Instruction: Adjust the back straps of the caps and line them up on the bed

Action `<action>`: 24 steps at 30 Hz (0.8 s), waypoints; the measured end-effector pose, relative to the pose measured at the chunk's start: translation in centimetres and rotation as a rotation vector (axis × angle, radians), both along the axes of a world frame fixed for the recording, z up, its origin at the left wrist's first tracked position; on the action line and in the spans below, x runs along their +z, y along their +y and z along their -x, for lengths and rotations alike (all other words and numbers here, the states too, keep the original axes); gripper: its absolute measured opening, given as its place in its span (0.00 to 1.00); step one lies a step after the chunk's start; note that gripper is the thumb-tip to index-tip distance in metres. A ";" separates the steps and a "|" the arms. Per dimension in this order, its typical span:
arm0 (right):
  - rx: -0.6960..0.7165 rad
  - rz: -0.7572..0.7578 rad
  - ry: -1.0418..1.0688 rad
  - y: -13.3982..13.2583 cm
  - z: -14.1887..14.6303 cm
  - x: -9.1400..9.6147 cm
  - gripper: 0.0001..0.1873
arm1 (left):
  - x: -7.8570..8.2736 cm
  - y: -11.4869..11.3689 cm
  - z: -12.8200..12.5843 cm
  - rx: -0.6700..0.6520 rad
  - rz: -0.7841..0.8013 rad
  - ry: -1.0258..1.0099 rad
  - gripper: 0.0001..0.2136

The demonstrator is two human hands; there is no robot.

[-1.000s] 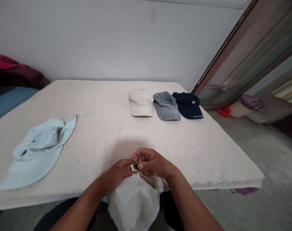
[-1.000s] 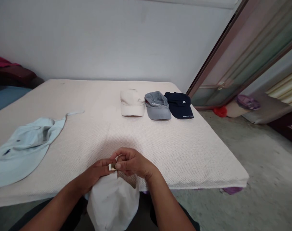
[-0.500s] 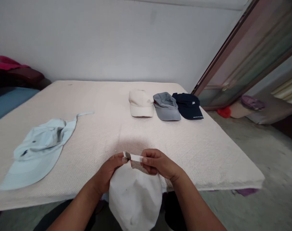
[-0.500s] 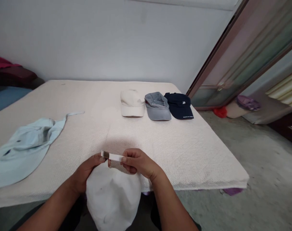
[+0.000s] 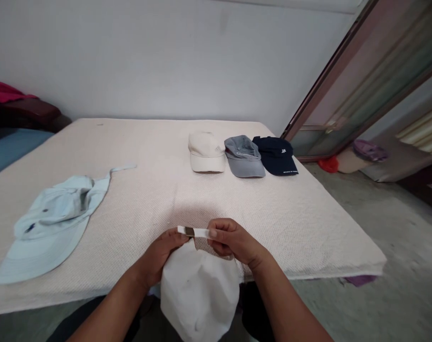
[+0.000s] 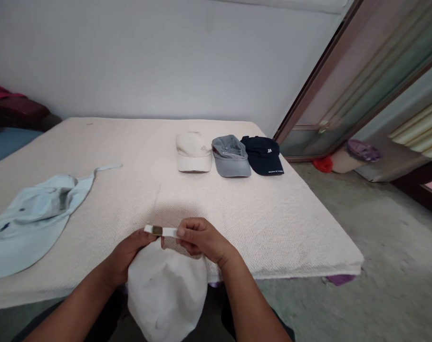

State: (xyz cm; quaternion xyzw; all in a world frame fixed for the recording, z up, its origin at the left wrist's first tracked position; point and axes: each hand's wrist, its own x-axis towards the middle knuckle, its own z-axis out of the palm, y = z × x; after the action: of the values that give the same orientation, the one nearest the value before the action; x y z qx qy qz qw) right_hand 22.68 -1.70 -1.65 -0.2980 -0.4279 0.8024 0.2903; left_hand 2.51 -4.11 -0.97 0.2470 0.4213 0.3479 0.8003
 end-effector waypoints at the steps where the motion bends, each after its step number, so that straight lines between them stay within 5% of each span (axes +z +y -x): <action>1: -0.002 -0.005 -0.005 0.0 0.1 0.0 0.15 | 0.1 0.0 0.0 0.002 -0.007 0.007 0.08; 8: -0.004 -0.023 -0.022 -0.1 0.5 -0.4 0.16 | -0.1 -0.3 -0.3 0.051 0.091 0.026 0.08; 19: -0.013 -0.044 -0.074 0.0 0.4 -0.4 0.15 | 0.0 -0.4 -0.4 -0.072 -0.011 -0.018 0.09; 24: 0.019 -0.063 -0.101 0.0 0.3 -0.3 0.14 | -0.2 -0.4 -0.5 -0.037 0.006 0.118 0.11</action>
State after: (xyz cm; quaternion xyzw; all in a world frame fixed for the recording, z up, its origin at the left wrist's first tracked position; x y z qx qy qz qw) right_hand 22.41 -1.66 -1.96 -0.3245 -0.4700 0.7752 0.2699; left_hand 3.00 -4.50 -1.13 0.2725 0.4641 0.3168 0.7810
